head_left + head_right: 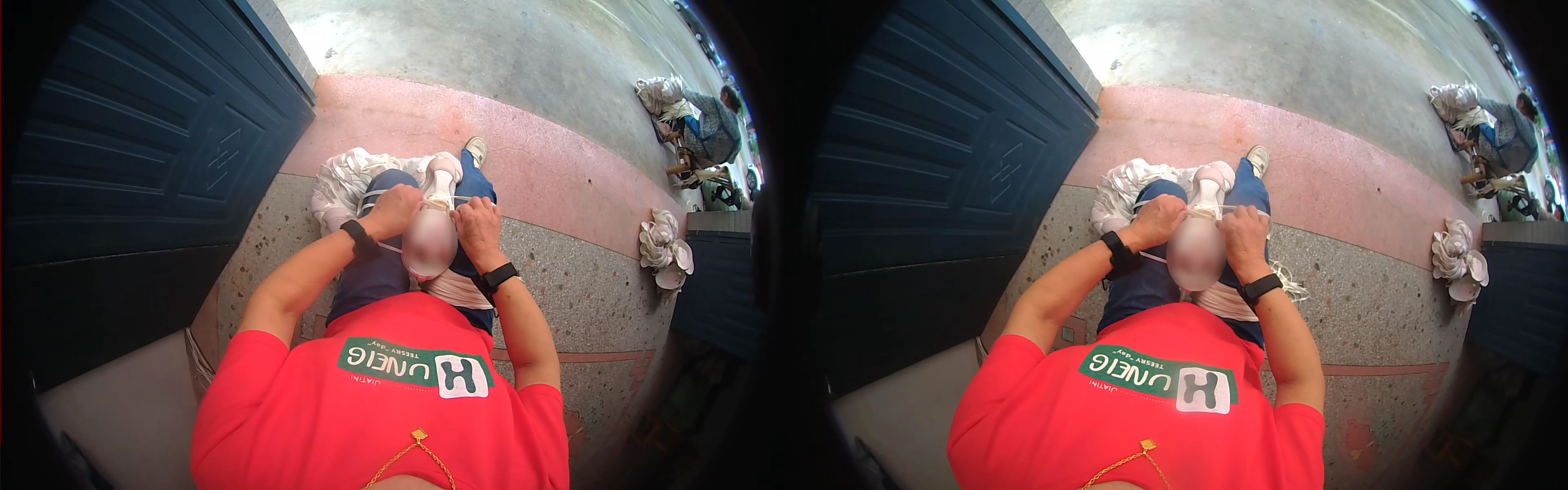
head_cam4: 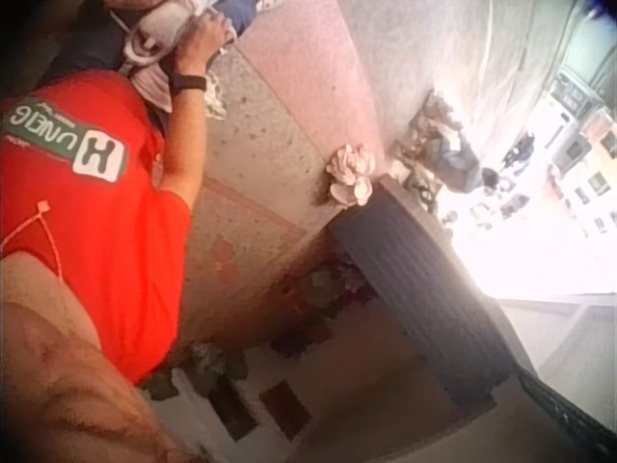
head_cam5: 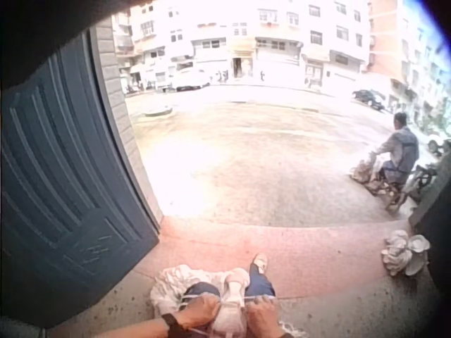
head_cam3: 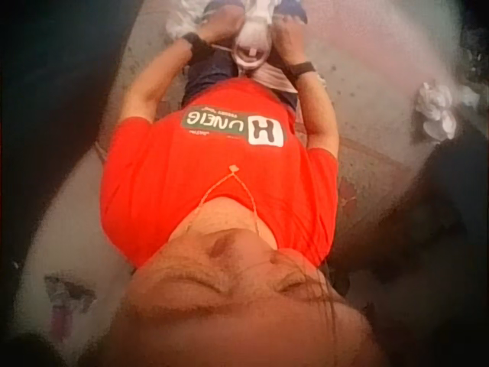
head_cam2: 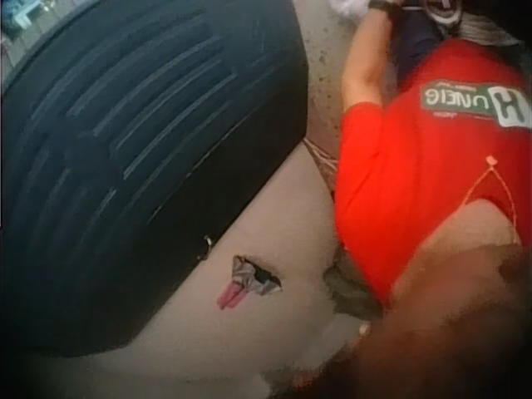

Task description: The recorder is preparing shoe components, specifically handling and arranging shoe uppers and laces.

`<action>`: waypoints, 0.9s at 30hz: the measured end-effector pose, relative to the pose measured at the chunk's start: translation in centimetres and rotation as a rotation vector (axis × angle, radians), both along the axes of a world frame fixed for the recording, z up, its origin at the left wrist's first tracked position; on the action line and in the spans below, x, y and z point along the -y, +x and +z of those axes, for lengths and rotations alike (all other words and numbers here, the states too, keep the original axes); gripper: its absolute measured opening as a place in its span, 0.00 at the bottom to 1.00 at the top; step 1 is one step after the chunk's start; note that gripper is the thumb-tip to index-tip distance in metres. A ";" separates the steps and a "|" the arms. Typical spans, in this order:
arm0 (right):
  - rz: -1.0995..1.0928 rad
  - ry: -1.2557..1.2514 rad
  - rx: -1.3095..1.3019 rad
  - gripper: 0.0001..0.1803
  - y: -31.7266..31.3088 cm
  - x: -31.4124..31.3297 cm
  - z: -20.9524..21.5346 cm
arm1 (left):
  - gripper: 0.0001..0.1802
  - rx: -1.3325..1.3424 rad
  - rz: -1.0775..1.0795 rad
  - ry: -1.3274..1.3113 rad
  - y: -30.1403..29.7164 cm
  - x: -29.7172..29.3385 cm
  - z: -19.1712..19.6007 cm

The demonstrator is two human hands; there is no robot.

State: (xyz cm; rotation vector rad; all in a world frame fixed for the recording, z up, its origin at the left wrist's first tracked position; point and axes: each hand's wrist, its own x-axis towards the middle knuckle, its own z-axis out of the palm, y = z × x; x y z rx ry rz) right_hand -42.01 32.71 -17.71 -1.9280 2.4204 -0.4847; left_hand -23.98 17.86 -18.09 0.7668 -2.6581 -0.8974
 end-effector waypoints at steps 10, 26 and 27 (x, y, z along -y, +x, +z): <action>0.097 0.156 0.150 0.18 -0.2 -0.6 1.2 | 0.11 0.078 0.121 -0.398 0.4 -4.3 2.7; 0.099 0.033 0.333 0.10 -1.1 -1.4 -1.2 | 0.13 0.032 -0.061 -0.120 -0.4 0.5 2.0; 0.084 0.009 0.345 0.10 -1.0 -1.4 -1.2 | 0.13 0.054 -0.018 -0.043 -1.4 0.7 2.2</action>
